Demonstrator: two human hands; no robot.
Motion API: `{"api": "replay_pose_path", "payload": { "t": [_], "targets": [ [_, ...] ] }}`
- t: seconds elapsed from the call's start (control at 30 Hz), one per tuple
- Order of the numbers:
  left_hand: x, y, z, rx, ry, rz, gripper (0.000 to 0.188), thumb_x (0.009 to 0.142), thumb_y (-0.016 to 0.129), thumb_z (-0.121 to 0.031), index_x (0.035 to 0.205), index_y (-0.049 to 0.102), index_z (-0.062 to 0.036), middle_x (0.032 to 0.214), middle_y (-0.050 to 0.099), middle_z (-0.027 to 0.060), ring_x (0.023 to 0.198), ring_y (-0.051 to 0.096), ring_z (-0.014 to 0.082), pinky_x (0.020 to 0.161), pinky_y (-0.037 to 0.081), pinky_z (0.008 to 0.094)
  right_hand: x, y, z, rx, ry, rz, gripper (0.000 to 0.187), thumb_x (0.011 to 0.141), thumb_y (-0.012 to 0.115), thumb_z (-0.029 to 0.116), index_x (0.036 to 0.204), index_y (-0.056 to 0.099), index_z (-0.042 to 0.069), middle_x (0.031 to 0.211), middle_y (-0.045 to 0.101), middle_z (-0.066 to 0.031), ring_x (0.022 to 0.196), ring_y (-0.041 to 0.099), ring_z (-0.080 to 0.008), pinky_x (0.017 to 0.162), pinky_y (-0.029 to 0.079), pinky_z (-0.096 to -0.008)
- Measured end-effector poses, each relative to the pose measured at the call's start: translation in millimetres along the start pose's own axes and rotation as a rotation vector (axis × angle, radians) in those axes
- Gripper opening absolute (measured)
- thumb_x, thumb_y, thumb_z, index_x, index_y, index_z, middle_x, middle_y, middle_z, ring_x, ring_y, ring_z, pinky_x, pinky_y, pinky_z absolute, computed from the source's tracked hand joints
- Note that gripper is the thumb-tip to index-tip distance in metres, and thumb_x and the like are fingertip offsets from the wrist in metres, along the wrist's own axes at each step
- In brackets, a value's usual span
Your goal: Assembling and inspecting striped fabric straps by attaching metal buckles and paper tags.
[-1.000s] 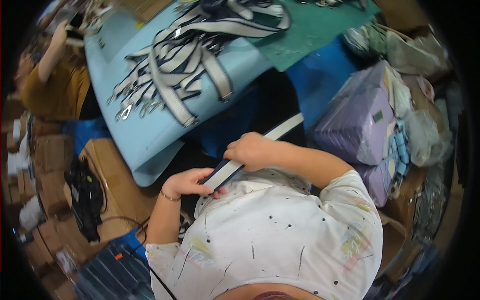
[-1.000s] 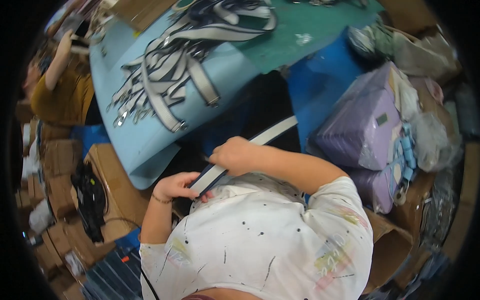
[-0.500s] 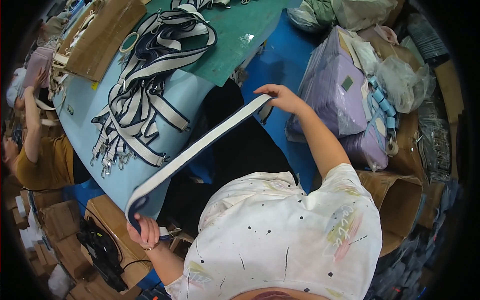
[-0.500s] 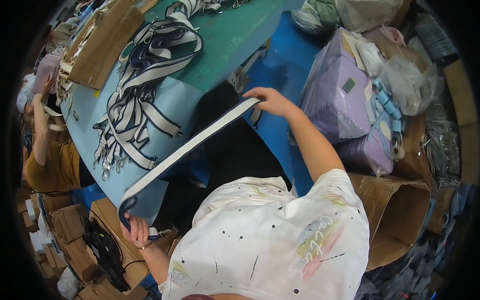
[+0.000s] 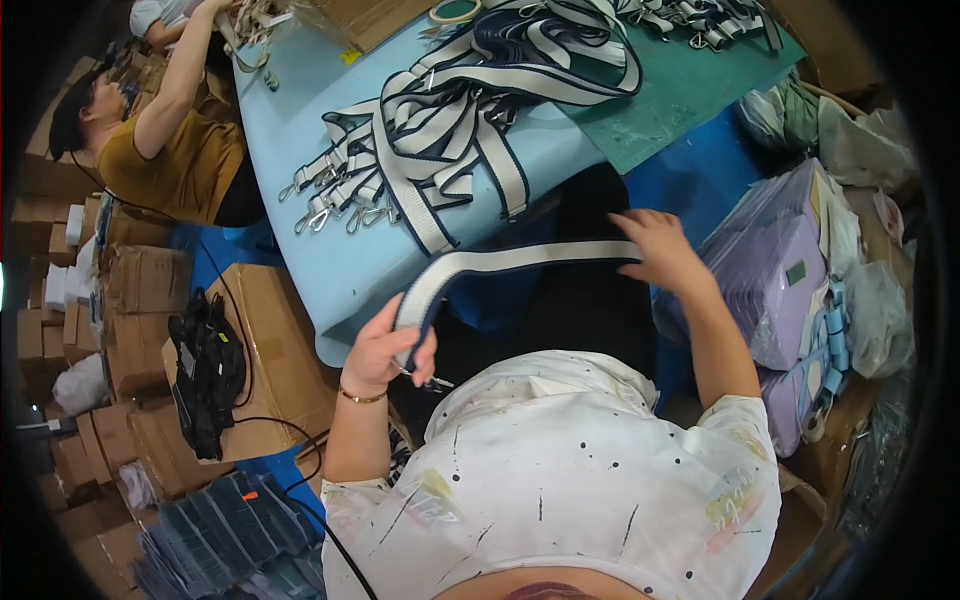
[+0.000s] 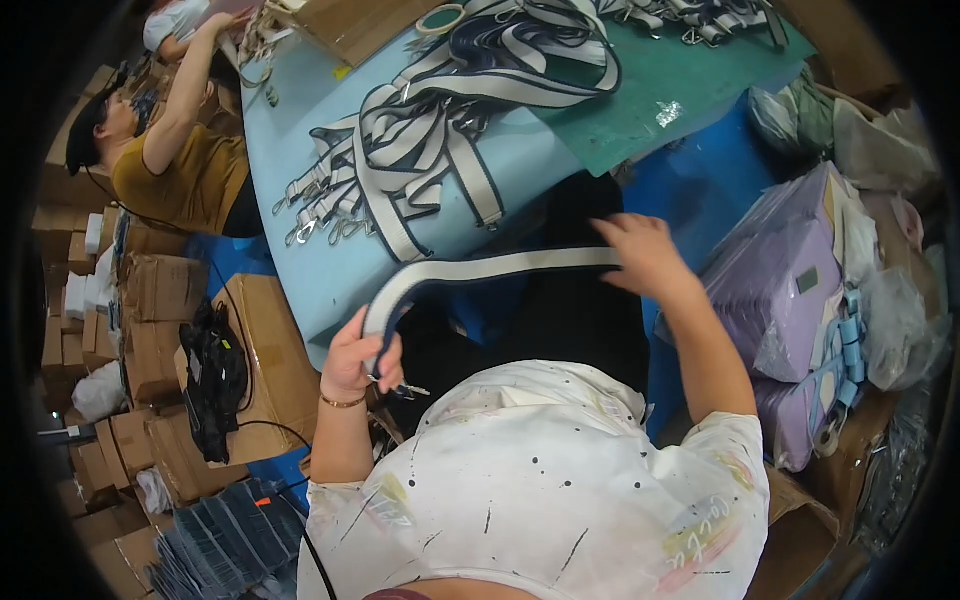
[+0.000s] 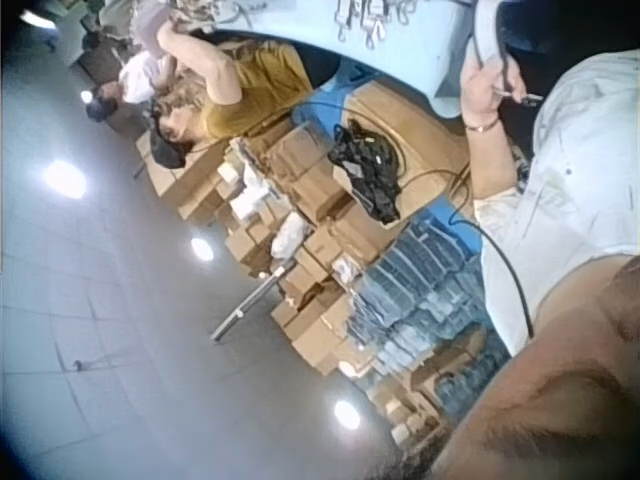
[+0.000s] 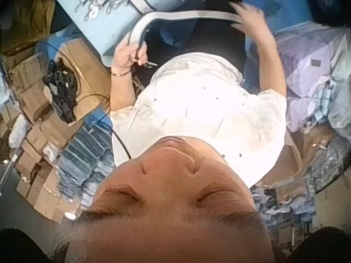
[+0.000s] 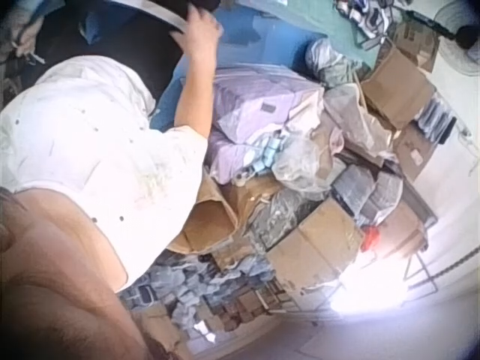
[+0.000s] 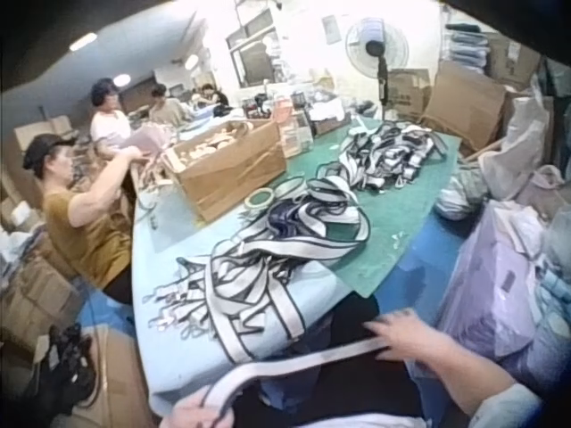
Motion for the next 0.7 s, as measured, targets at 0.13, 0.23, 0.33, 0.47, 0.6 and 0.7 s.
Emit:
{"api": "replay_pose_path", "payload": {
  "t": [0.13,0.23,0.33,0.47,0.6,0.7],
  "targets": [
    [5.0,16.4,18.5,0.181,-0.114,-0.024,0.040,0.094,0.050,-0.011,0.130,0.034,-0.0048,0.079,0.060,0.0115,0.062,0.061,0.0166,0.056,0.051,0.0277,2.5,-39.0,151.8,0.383,-0.598,-0.256,0.069,0.059,0.080,0.013,0.122,0.054,0.011,0.125,0.053,-0.0106,0.117,0.050,-0.0299,0.095,0.040,-0.0406],
    [17.2,38.3,17.3,0.458,-0.071,0.052,0.045,0.092,0.052,-0.010,0.131,0.032,-0.0023,0.091,0.061,0.0115,0.073,0.063,0.0176,0.068,0.051,0.0278,4.5,-29.9,202.9,0.446,-0.763,-0.206,0.064,0.062,0.079,0.021,0.121,0.056,0.014,0.123,0.054,-0.0061,0.113,0.052,-0.0274,0.091,0.041,-0.0408],
    [11.6,26.9,40.6,0.275,-0.217,0.127,0.058,0.088,0.054,-0.011,0.137,0.025,0.0014,0.104,0.059,0.0177,0.084,0.064,0.0208,0.080,0.051,0.0314,11.7,-15.9,202.1,0.456,-0.792,-0.156,0.057,0.064,0.079,0.025,0.116,0.060,0.013,0.114,0.058,-0.0045,0.106,0.055,-0.0253,0.086,0.043,-0.0386],
    [5.1,18.9,37.2,0.051,-0.092,0.070,0.072,0.084,0.060,-0.015,0.143,0.019,-0.0029,0.106,0.059,0.0214,0.079,0.065,0.0237,0.073,0.054,0.0346,17.5,-18.2,181.2,0.536,-0.766,-0.246,0.043,0.066,0.079,0.025,0.104,0.064,0.011,0.096,0.062,-0.0028,0.089,0.059,-0.0220,0.077,0.045,-0.0349],
    [-11.6,3.2,41.1,0.092,-0.118,0.052,0.074,0.085,0.065,-0.018,0.142,0.021,-0.0040,0.101,0.060,0.0174,0.071,0.063,0.0189,0.062,0.054,0.0303,30.0,-10.4,132.9,0.888,-0.460,-0.133,0.036,0.074,0.076,0.016,0.104,0.061,0.004,0.096,0.062,-0.0074,0.089,0.060,-0.0185,0.080,0.046,-0.0287],
    [-19.3,-0.2,39.8,0.564,-0.274,-0.071,0.062,0.083,0.068,-0.016,0.136,0.038,-0.0005,0.102,0.059,0.0113,0.088,0.061,0.0184,0.081,0.049,0.0287,31.1,32.8,105.6,1.581,-0.250,0.041,0.044,0.080,0.070,0.008,0.118,0.051,0.001,0.109,0.059,-0.0059,0.099,0.057,-0.0124,0.086,0.047,-0.0271]
  ]
}}
Point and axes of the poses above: each hand's wrist, its own x-axis towards the middle knuckle, its own y-axis out of the palm, z = x × y, the point moved 9 cm from there along x, towards the middle knuckle
